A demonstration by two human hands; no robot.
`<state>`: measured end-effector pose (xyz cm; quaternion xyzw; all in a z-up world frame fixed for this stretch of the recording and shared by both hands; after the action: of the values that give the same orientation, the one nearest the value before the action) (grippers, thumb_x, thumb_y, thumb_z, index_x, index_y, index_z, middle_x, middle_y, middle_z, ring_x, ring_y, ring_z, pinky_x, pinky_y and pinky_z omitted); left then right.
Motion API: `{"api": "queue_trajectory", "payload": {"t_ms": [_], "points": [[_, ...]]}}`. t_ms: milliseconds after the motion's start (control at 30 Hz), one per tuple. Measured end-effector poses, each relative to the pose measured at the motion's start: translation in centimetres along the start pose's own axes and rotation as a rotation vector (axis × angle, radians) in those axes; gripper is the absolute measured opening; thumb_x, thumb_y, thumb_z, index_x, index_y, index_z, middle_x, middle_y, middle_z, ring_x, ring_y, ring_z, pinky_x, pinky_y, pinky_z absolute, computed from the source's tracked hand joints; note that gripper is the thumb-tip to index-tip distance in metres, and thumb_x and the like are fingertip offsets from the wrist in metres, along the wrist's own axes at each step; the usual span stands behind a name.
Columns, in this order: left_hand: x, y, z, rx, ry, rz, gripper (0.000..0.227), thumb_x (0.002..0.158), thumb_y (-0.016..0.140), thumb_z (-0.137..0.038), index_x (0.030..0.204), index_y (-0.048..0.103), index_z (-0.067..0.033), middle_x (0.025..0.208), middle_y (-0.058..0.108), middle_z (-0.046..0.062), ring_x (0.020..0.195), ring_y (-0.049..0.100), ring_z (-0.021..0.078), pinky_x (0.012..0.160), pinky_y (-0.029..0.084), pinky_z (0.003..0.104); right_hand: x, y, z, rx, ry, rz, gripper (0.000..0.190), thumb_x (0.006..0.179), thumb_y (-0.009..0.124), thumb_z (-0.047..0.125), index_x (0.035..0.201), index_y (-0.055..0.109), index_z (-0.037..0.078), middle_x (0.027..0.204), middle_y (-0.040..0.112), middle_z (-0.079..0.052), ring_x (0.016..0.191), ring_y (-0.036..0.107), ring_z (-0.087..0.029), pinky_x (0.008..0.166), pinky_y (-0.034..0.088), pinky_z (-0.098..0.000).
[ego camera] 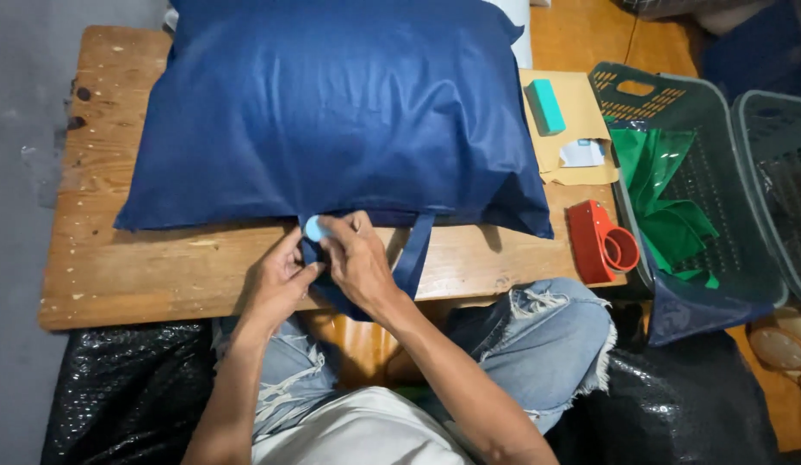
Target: Using a handheld vacuum pump to remove air from a storage bag containing a pillow to compress it for storage.
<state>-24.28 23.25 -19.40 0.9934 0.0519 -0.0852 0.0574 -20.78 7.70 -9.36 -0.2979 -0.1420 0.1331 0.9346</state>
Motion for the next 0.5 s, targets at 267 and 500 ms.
{"api": "queue_trajectory", "payload": {"t_ms": [267, 500], "points": [[0.2, -0.8, -1.6, 0.453, -0.197, -0.030, 0.084, 0.074, 0.080, -0.009, 0.153, 0.054, -0.0221, 0.107, 0.070, 0.010, 0.087, 0.076, 0.0188, 0.069, 0.061, 0.031, 0.1, 1.2, -2.3, -0.044, -0.018, 0.027, 0.027, 0.094, 0.067, 0.014, 0.120, 0.073, 0.019, 0.102, 0.059, -0.013, 0.091, 0.070, -0.040, 0.078, 0.060, -0.0463], [0.3, -0.9, -1.9, 0.517, -0.247, 0.021, 0.050, 0.082, 0.074, -0.018, 0.130, 0.071, -0.0263, 0.094, 0.077, 0.000, 0.075, 0.075, 0.0169, 0.065, 0.060, 0.033, -0.2, 1.9, -2.1, 0.031, 0.007, -0.029, 0.032, 0.095, 0.067, 0.016, 0.126, 0.071, 0.021, 0.102, 0.058, -0.011, 0.093, 0.070, -0.039, 0.077, 0.059, -0.0454]]}}
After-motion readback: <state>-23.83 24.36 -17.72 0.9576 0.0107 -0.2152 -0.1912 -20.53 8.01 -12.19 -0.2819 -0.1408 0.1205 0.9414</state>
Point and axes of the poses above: each hand's wrist, its own x-axis towards the middle knuckle, its own y-axis out of the palm, z = x × y, the point moved 4 cm from there along x, towards the middle knuckle
